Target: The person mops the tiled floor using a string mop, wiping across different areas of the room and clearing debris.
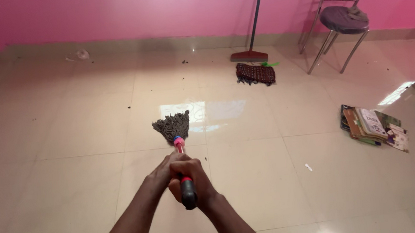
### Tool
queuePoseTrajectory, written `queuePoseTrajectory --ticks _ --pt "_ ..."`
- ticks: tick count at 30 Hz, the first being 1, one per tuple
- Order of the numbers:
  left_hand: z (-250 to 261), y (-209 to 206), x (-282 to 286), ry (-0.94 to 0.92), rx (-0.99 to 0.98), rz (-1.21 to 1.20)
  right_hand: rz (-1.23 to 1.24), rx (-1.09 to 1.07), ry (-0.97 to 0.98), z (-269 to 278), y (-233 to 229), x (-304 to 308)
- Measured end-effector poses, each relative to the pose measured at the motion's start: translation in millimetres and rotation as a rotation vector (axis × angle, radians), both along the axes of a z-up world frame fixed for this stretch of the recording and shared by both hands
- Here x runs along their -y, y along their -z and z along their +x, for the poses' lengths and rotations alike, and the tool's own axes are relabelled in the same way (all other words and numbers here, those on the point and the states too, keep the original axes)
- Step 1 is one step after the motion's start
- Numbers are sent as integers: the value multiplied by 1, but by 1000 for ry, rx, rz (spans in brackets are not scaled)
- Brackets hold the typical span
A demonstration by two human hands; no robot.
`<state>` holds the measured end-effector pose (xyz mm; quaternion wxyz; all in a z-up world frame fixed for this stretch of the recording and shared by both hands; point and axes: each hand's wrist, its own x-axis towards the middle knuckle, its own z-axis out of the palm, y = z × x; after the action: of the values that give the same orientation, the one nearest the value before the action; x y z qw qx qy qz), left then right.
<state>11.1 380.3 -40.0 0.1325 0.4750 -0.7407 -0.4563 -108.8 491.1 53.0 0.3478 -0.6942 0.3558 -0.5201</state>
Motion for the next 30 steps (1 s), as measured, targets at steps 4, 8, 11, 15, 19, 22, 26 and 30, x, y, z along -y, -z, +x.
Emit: queuePoseTrajectory --ticks 4,8,11,15,19,22,26,30 --pt "4 -2 -25 -4 3 3 175 31 -60 2 -4 -17" --pt "3 -5 -45 -4 -3 4 -157 6 -33 2 -3 -35" --pt "2 -5 -57 -9 -7 5 -111 -3 -35 1 3 -48" --pt "2 -2 -74 -12 -16 4 0 -20 -27 -1 8 -61" --pt "2 1 -89 -22 -30 1 -43 -6 -17 -3 8 -76" --pt "4 3 -102 -32 -42 4 -37 3 -8 -2 7 -86" --pt "4 -6 -112 -58 -62 5 -95 14 -57 -2 -4 -92" --pt "13 -16 -124 -83 -69 4 -115 -13 -95 8 -14 -98"
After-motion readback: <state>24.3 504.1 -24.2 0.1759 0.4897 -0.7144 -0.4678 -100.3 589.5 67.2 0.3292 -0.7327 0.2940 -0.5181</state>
